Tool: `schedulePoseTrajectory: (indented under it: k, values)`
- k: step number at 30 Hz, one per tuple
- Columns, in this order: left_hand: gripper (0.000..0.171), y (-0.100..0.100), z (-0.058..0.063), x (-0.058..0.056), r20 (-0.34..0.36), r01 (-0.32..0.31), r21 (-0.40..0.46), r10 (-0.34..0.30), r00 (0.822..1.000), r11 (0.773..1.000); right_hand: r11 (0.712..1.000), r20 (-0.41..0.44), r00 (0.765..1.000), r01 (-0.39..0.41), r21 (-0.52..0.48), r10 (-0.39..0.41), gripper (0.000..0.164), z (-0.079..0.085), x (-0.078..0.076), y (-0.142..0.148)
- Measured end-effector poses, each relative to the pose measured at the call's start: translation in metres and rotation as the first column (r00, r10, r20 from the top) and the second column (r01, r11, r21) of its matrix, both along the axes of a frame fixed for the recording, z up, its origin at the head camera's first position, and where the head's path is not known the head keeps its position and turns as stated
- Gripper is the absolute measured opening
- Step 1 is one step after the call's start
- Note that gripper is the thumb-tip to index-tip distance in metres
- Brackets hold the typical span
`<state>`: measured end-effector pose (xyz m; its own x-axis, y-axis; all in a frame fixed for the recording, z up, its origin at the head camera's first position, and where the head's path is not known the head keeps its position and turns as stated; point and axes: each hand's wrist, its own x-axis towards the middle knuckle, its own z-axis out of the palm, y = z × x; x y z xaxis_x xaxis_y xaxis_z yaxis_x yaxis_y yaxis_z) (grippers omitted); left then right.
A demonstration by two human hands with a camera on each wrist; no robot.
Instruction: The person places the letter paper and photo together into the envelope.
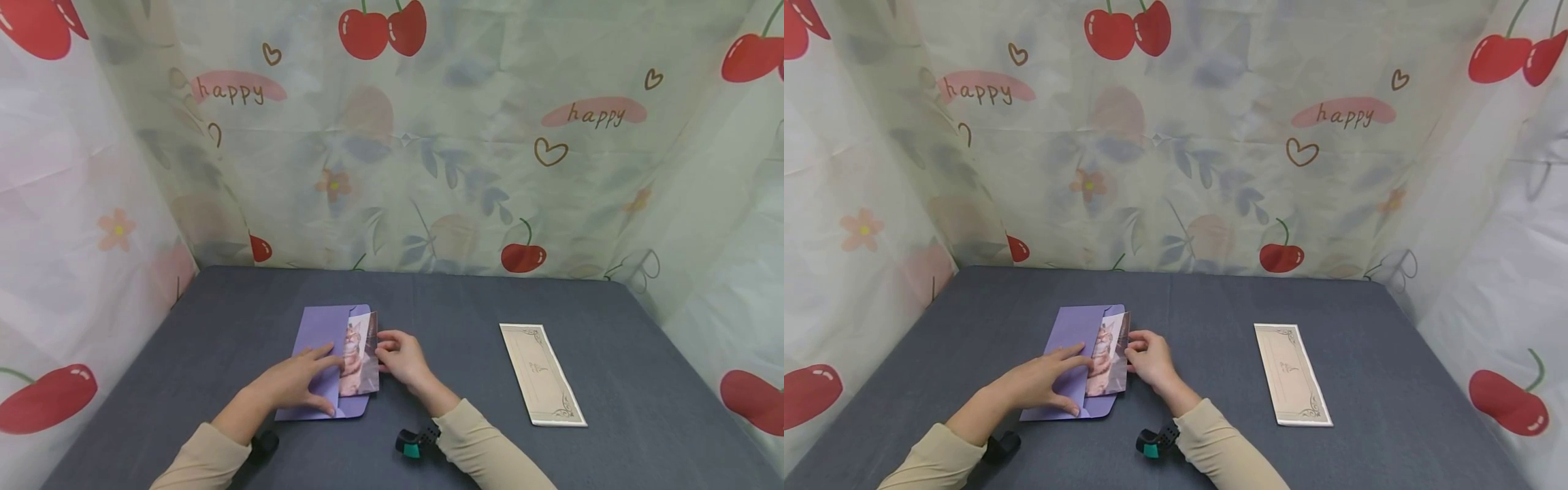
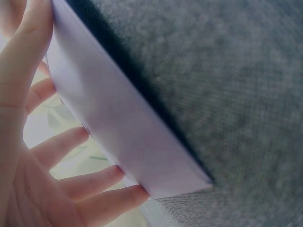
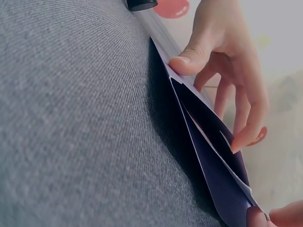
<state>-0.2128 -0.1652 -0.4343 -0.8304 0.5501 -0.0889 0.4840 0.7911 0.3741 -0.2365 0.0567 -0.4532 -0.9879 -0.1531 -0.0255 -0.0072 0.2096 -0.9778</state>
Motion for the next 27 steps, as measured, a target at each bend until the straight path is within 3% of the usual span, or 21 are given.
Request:
schedulePoseTrajectory:
  k: [14,27]
  values:
    - [0.084,0.0,0.0,0.002,0.008,-0.001,-0.01,0.001,1.0,1.0,0.999,0.019,0.999,-0.038,-0.028,0.038,0.036,-0.003,0.003,-0.007]
    - [0.08,0.001,0.001,0.001,0.013,-0.009,-0.006,0.009,1.0,1.0,0.997,0.052,0.996,-0.067,-0.044,0.069,0.039,-0.005,0.004,-0.015]
